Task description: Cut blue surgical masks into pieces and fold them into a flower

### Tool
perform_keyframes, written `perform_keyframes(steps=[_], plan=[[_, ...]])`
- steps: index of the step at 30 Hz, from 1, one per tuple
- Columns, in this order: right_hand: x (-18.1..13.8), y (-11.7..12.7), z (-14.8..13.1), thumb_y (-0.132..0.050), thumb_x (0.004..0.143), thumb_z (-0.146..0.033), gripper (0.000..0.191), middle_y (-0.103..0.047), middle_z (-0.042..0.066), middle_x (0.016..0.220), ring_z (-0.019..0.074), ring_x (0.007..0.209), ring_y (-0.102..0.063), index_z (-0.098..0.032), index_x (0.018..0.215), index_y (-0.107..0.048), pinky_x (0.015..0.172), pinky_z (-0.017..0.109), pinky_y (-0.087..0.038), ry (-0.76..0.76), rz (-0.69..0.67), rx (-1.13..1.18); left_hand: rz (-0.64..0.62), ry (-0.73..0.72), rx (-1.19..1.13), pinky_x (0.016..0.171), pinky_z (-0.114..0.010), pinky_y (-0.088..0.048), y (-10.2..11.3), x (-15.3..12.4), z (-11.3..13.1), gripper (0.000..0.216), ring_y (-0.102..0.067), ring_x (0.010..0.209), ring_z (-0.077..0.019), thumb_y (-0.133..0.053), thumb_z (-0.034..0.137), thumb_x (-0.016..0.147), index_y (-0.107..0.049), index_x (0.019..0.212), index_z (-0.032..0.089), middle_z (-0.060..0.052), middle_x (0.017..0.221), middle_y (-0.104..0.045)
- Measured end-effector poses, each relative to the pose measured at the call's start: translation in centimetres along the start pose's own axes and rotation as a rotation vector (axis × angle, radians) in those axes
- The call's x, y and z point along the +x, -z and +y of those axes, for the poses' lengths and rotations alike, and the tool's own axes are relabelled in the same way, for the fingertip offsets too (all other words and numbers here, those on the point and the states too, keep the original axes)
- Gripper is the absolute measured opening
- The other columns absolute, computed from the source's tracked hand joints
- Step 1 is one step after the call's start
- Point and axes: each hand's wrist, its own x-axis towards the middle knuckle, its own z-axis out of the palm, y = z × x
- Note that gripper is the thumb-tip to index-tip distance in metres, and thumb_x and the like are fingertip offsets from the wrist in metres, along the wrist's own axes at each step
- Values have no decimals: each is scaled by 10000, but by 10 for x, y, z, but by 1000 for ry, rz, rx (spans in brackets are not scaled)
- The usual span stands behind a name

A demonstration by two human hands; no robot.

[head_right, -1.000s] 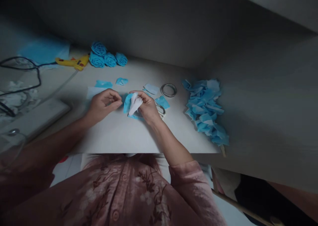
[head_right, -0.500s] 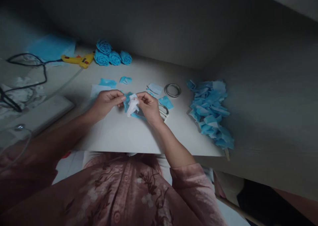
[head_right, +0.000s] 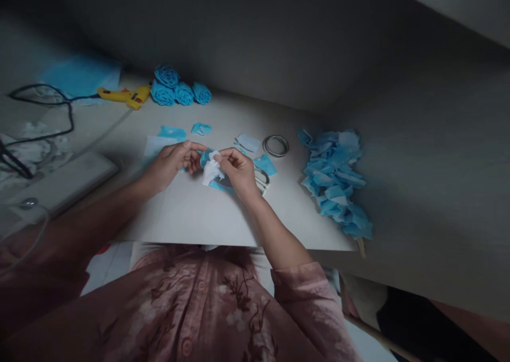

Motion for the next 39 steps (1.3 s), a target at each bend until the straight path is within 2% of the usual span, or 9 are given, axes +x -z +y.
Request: perform_keyframes(steps=[4, 7, 13, 24, 27, 30, 32, 34, 39], plan=[[-1, -1, 0, -853, 673, -555, 403, -584, -45, 627, 87, 570, -467, -209, 753, -664, 575, 249, -409, -9, -7, -51, -10, -93, 116, 557, -248, -426, -2, 0, -2, 380, -536, 614, -116, -767, 462, 791, -724, 1011, 155, -12, 760, -640], [-2, 0, 3, -858, 676, -575, 420, -600, -42, 635, 85, 583, -475, -206, 757, -676, 574, 240, -407, 18, -6, -67, 22, -144, 192, 610, -243, -425, -3, 0, -5, 324, -545, 655, -108, -791, 406, 728, -708, 918, 157, -4, 775, -654], [0, 2, 8, -871, 688, -572, 416, -628, -39, 639, 82, 581, -494, -199, 772, -707, 560, 226, -401, 79, 13, -38, 86, -188, 281, 632, -262, -435, -1, -3, -1, 226, -544, 641, -122, -709, 401, 780, -664, 738, 184, -6, 714, -675], [1, 0, 14, -830, 751, -523, 361, -603, -42, 682, 86, 606, -498, -216, 788, -643, 581, 229, -426, 170, 93, 23, 149, -157, 116, 574, -245, -375, -7, -5, -1, 191, -480, 575, -90, -737, 330, 732, -607, 721, 190, 38, 635, -565], [3, 1, 19, -827, 763, -524, 370, -581, -47, 693, 85, 604, -487, -222, 819, -622, 580, 226, -423, 170, 92, 45, 118, -122, 54, 573, -244, -401, -7, -4, -2, 195, -501, 570, -92, -752, 322, 744, -616, 728, 184, 33, 619, -566], [4, 2, 21, -803, 792, -561, 383, -565, -47, 691, 90, 603, -482, -229, 845, -620, 568, 228, -413, 170, 102, 25, 108, -75, -53, 578, -247, -446, -5, -3, -2, 221, -559, 586, -105, -730, 375, 826, -678, 881, 167, 10, 667, -623], [4, 3, 20, -803, 800, -560, 376, -573, -45, 700, 92, 615, -489, -230, 858, -631, 577, 228, -419, 189, 123, 26, 124, -41, -129, 557, -244, -455, -4, -2, -1, 348, -585, 592, -114, -710, 425, 874, -682, 1098, 160, 3, 710, -650], [3, 4, 17, -811, 804, -539, 358, -588, -43, 714, 90, 623, -497, -230, 869, -644, 589, 226, -428, 202, 133, 36, 111, -12, -139, 540, -238, -463, -4, -3, 1, 437, -599, 600, -118, -721, 451, 883, -658, 1199, 156, -3, 740, -663], [0, 1, 15, -804, 817, -512, 320, -613, -37, 722, 95, 635, -517, -229, 885, -670, 593, 232, -446, 212, 113, 19, -55, 48, -4, 495, -215, -449, -9, -9, 3, 271, -567, 547, -95, -731, 412, 862, -648, 810, 158, -9, 678, -642]])
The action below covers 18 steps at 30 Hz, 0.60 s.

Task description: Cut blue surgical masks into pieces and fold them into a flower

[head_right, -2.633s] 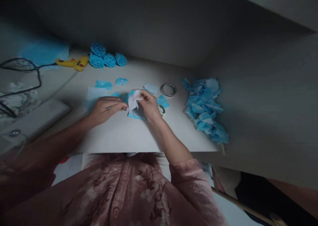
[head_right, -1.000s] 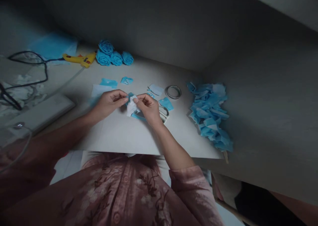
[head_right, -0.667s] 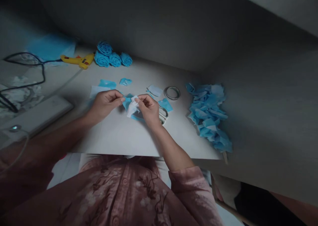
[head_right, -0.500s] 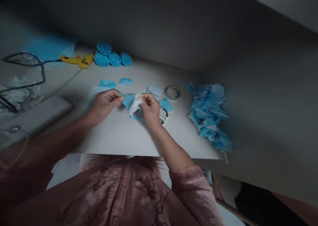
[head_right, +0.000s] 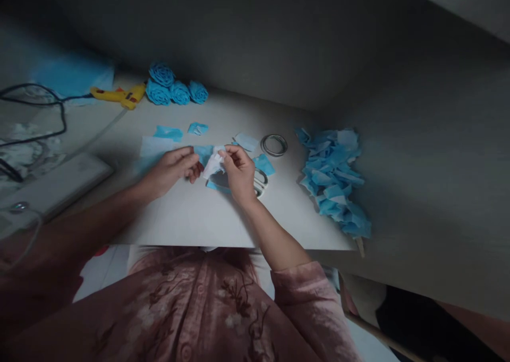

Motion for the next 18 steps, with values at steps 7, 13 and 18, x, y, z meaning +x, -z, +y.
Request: perform_keyframes(steps=[7, 13, 18], plan=[[6, 1, 1, -853, 744, -416, 307, -689, -18, 779, 108, 660, -576, -231, 928, -692, 607, 246, -488, -10, -17, 43, -3, 25, 104, 463, -202, -388, 1, 1, 2, 228, -509, 462, -69, -703, 239, 786, -584, 604, 168, 11, 562, -603], [10, 5, 3, -859, 736, -454, 395, -708, -9, 819, 121, 693, -595, -240, 1020, -686, 629, 260, -506, -35, -10, 15, -6, 13, 132, 505, -228, -413, 6, 4, -1, 220, -506, 489, -82, -684, 290, 808, -613, 636, 172, -4, 612, -630], [7, 5, 5, -844, 776, -471, 527, -664, -36, 796, 120, 670, -586, -267, 1220, -646, 648, 268, -517, -19, -61, -10, 106, -134, 21, 730, -265, -524, 10, 8, -12, 362, -664, 838, -165, -692, 488, 871, -717, 1070, 186, -69, 957, -725]])
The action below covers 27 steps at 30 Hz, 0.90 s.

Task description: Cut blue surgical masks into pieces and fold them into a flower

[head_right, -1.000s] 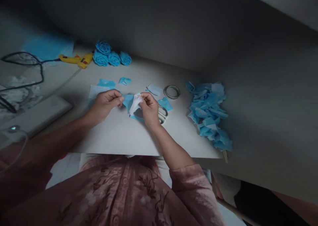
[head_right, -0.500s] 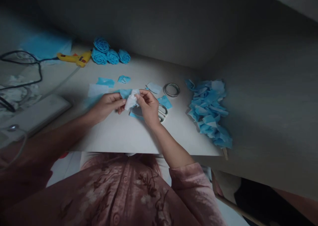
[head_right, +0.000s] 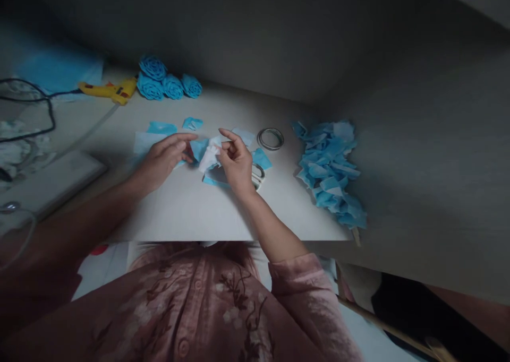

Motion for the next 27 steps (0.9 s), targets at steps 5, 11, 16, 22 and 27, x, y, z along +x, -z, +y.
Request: perform_keyframes(steps=[5, 11, 16, 22, 27], plan=[[-12, -6, -2, -754, 885, -477, 461, -703, -3, 894, 145, 756, -628, -288, 1296, -662, 737, 301, -548, 103, -62, -242, -96, -95, 8, 815, -290, -527, -4, -1, -5, 908, -651, 1092, -237, -873, 550, 702, -509, 1479, 251, -120, 1250, -703], [-21, -7, -5, -699, 948, -451, 440, -764, 27, 1063, 173, 844, -672, -324, 1367, -659, 852, 345, -573, 211, -180, -435, -80, -139, 97, 818, -278, -520, -10, -6, -4, 1113, -645, 1015, -211, -969, 269, 578, -451, 1562, 250, -71, 1120, -699], [-18, -3, -4, -721, 933, -453, 468, -758, 15, 1027, 173, 827, -658, -337, 1381, -652, 837, 346, -576, 169, -119, -404, -29, 3, 18, 621, -232, -478, -7, -4, 1, 872, -600, 719, -128, -827, 230, 724, -476, 1522, 237, -29, 989, -702], [-10, -3, -2, -774, 892, -454, 547, -724, 5, 937, 158, 777, -637, -335, 1402, -617, 749, 319, -571, 82, -83, -225, 17, 25, -49, 668, -235, -493, -2, 2, 0, 730, -618, 719, -121, -766, 194, 738, -547, 1435, 203, -7, 911, -700], [-4, -3, -2, -822, 821, -541, 638, -718, 0, 875, 143, 693, -598, -323, 1386, -619, 638, 293, -532, 13, -61, -107, 17, 24, -100, 644, -249, -485, -2, 2, 1, 702, -605, 658, -124, -774, 241, 753, -544, 1415, 209, 31, 794, -649]])
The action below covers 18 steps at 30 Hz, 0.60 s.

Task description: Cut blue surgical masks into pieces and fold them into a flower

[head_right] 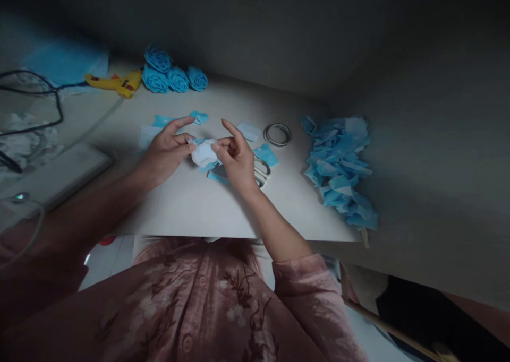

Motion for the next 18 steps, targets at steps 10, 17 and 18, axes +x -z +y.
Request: perform_keyframes(steps=[10, 17, 18], plan=[[-2, -1, -7, -833, 765, -640, 605, -684, 4, 900, 122, 688, -545, -280, 1231, -696, 629, 280, -461, -23, -72, -38, -4, -64, 133, 686, -233, -505, -5, -8, 6, 640, -612, 701, -115, -789, 200, 766, -585, 1373, 195, 23, 811, -651], [0, -1, -8, -798, 736, -733, 543, -514, -54, 621, 80, 569, -392, -204, 774, -684, 533, 241, -317, -67, 11, -60, 2, -39, 122, 725, -249, -519, -5, -6, 6, 728, -656, 740, -132, -772, 175, 764, -533, 1448, 238, -22, 934, -729], [0, -1, -9, -800, 732, -735, 544, -521, -52, 627, 81, 572, -395, -205, 780, -687, 535, 241, -320, -56, 22, -61, 15, -31, 106, 724, -255, -520, -4, -5, 5, 753, -658, 739, -135, -776, 196, 772, -509, 1473, 256, -35, 984, -739]])
